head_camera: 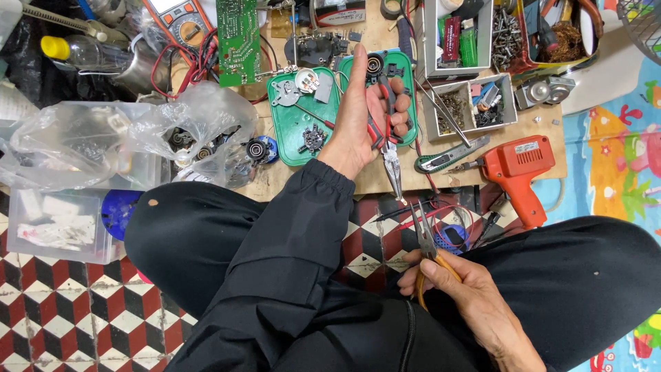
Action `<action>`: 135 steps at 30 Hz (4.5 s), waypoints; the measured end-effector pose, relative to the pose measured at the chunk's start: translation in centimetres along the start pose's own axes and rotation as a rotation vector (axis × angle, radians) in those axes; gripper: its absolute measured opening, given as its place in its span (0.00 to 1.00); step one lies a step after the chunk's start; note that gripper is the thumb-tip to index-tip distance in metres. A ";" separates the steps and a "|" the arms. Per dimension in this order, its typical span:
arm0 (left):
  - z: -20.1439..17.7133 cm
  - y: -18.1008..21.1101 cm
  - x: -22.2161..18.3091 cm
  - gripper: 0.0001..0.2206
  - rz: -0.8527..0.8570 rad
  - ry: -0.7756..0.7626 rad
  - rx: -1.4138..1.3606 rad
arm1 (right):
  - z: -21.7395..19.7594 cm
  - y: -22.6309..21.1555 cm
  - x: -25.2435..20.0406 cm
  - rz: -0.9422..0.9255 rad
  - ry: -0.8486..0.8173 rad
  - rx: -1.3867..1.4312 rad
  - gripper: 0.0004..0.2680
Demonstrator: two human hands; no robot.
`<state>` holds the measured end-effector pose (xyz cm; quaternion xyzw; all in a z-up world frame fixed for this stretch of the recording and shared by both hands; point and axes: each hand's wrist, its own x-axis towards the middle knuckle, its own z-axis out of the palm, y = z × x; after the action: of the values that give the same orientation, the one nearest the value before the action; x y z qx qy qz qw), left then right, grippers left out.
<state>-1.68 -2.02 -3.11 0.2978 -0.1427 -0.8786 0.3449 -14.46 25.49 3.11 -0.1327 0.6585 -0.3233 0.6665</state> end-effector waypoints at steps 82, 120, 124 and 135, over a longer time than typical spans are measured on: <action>-1.1 -1.3 -6.7 0.26 0.333 0.422 -0.329 | 3.4 -3.1 6.1 -0.432 0.139 0.597 0.13; -5.1 -3.6 -2.7 0.30 0.186 0.321 -0.288 | 1.8 -1.3 6.2 -0.420 0.107 0.487 0.11; -5.4 -3.8 -2.5 0.30 0.177 0.308 -0.282 | 1.8 -1.3 6.2 -0.414 0.105 0.479 0.12; -5.4 -4.0 -2.2 0.30 0.152 0.291 -0.206 | 2.4 -1.1 5.9 -0.421 0.115 0.445 0.14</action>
<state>0.90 2.17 -8.18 0.3733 -0.0225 -0.8076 0.4560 -12.86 20.50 -0.69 -0.0984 0.5661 -0.5977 0.5591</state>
